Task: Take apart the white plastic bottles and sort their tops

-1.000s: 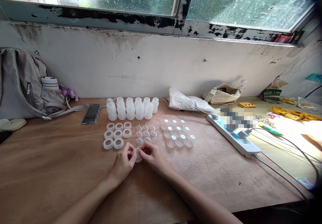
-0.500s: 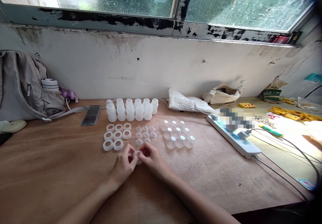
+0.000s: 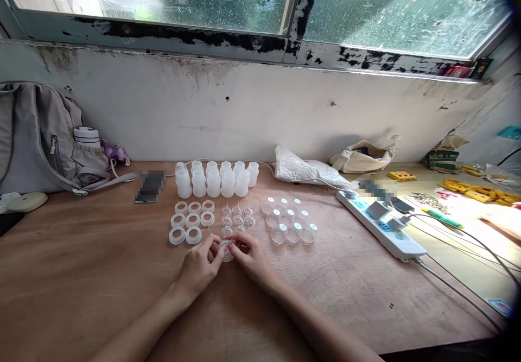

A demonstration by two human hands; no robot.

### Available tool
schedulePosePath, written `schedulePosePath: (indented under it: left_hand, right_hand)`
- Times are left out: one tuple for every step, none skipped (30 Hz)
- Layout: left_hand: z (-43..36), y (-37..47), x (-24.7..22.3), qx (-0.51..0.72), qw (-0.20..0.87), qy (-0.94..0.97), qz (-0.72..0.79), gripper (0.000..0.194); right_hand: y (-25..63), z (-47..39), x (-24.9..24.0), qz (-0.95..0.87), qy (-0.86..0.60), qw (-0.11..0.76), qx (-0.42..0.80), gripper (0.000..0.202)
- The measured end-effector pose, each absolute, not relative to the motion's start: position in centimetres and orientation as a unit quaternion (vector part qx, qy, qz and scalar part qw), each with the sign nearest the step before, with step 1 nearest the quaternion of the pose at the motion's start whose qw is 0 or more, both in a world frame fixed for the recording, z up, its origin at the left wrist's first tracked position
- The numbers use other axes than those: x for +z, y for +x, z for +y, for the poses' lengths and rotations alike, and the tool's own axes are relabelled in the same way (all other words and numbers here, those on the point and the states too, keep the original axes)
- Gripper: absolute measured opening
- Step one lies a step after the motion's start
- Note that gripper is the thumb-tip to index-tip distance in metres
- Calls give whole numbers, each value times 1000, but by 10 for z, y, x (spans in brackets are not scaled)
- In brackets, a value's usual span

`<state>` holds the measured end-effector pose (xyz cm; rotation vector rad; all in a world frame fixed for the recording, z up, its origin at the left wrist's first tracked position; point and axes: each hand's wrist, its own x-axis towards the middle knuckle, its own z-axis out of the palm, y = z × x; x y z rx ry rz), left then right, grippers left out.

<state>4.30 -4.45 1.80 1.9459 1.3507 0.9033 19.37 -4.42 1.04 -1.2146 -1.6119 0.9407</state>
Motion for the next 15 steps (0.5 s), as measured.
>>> schedulePosePath:
  left_hand:
    - [-44,43,17,344,302,731,506,16]
    - [-43,43,16,349,310,726,505,16]
    - [-43,43,15,354,320,718,506,16]
    - [-42,43,15,360,331,709,508,17]
    - [-42,44,14,366,340,701,510,17]
    - [-42,44,14,371,346,695,510,16]
    - [-42,44,15,374,348,692,509,16]
    - [-42,44,15,377,348,693,506,15]
    - [-42,44,16,377,348,696,502,16]
    - [-42,44,16,376,351,698,498,16]
    - [-42,44,16,374,358,699,494,16]
    - [-41,43,16,370,370,697,490,16]
    - [-41,43,16,366,383,694,487,17]
    - [-41,42,16,364,396,689,486,17]
    - [-41,42,15,362,407,685,484,18]
  right_hand:
    - [194,-44,11,-654,-488,440,377,15]
    - [194,-44,12,-651,-485,440,383,16]
    - [194,-44,11,-644,-484,441,396,17]
    - [193,-44,11,-632,-483,443,414,18]
    - [193,-43,10,-619,-484,443,431,19]
    - [192,-43,9,-610,-485,441,445,19]
    - [192,-42,7,-606,-486,439,452,19]
    - [192,-42,6,-606,-486,438,452,19]
    - [193,-42,4,-611,-485,437,447,19]
    - [193,-41,4,-617,-484,437,440,19]
    - [194,-41,3,-622,-483,438,433,19]
    - [194,-41,3,-627,-483,438,427,19]
    - [194,-42,3,-629,-483,437,423,19]
    - [194,-42,4,-631,-483,435,423,19]
    - [194,-43,5,-630,-482,432,428,20]
